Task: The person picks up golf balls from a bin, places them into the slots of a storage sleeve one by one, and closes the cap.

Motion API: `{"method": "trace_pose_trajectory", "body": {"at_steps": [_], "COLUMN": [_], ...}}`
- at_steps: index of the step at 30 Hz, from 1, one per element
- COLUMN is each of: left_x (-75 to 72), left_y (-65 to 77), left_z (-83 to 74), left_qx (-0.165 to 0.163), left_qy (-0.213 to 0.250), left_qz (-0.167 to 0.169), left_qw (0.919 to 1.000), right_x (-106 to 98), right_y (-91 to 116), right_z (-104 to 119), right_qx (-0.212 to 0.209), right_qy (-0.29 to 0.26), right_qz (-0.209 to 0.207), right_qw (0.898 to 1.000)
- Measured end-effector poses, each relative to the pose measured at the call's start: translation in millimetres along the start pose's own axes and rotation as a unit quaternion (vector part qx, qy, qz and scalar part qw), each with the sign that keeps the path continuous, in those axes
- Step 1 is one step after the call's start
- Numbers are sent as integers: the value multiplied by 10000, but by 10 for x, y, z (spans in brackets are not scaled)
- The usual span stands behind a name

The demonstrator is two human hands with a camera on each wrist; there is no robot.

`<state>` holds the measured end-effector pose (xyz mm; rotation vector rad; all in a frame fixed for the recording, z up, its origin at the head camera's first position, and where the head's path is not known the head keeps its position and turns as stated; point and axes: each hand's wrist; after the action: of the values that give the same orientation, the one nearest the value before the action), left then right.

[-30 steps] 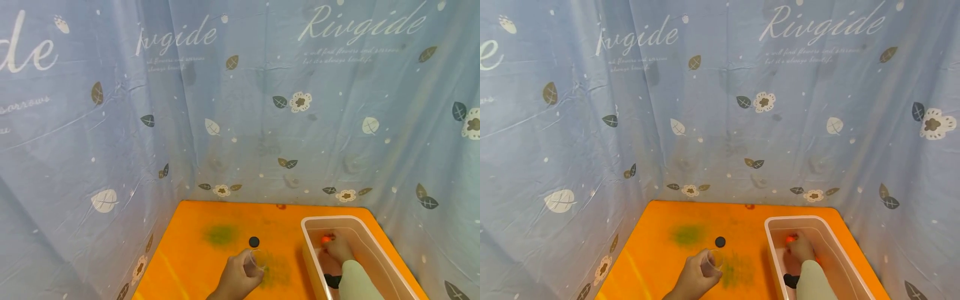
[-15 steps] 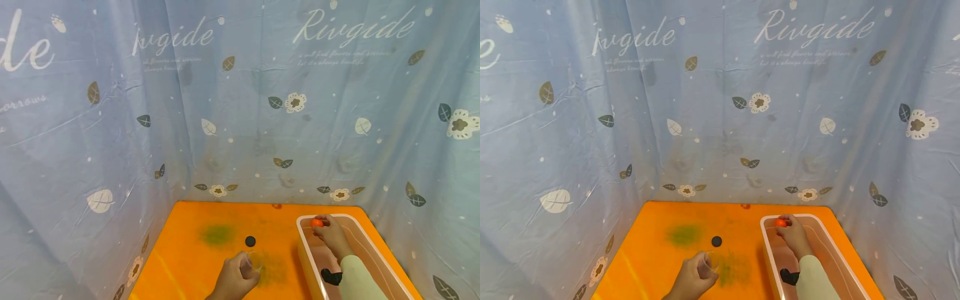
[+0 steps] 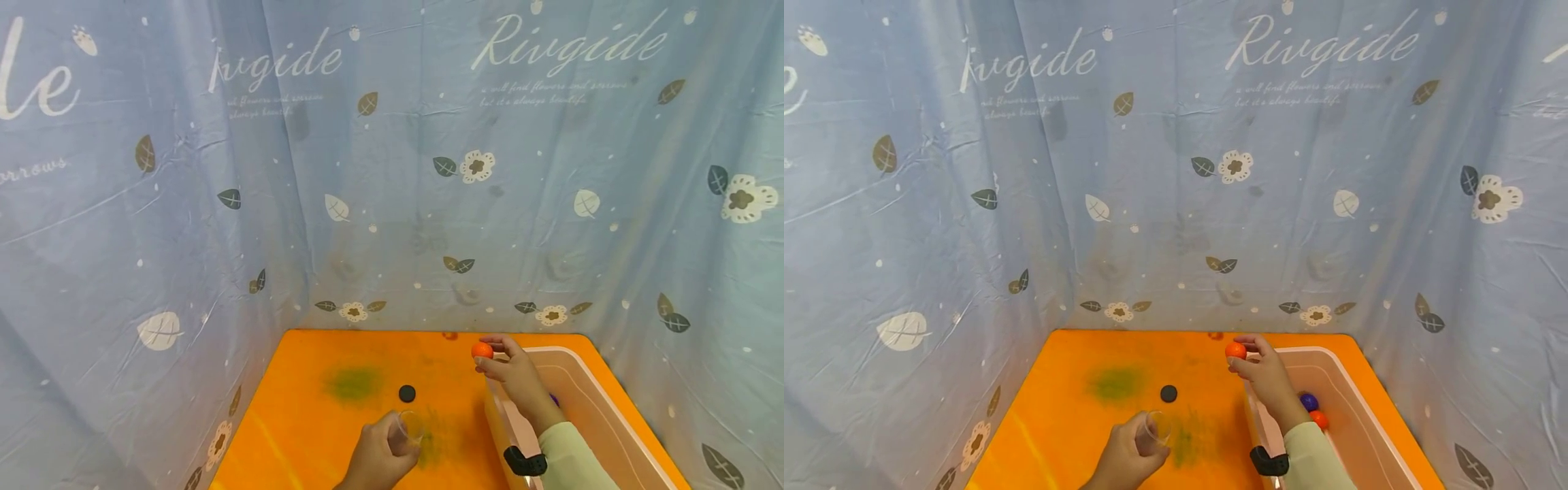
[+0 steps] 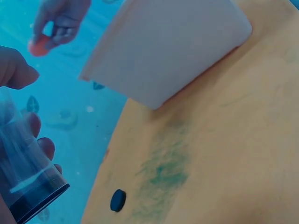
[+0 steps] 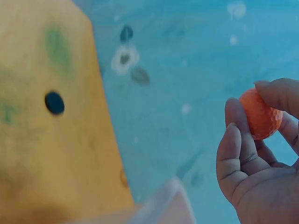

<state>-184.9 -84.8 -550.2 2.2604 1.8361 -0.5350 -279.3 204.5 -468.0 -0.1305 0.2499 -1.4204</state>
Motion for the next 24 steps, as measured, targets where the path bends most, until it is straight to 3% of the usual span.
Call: {"method": "trace_pose_trajectory", "body": {"at_steps": [8, 15, 24], "left_x": [-10, -11, -2], "left_y": [3, 33, 32], "left_z": [10, 35, 35], "left_qx": [-55, -61, 284], "left_qy": [60, 61, -144], "left_qz": [18, -25, -216], "left_qw": [10000, 10000, 9993], "right_x": [343, 576, 790], "right_y": [169, 384, 621], "right_z": [250, 406, 453], "right_qx": [-120, -205, -399], "right_qy": [-424, -454, -752], "right_qz": [422, 895, 1559], "right_qw": [9981, 9947, 9841]}}
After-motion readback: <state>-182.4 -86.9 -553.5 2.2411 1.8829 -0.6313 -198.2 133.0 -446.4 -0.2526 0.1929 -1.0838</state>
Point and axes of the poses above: each hand's wrist, its own y-axis away from the middle knuckle, its own x-axis out of the palm, z = x × y, and after that the axes turned 9 degrees about -x, right-handed
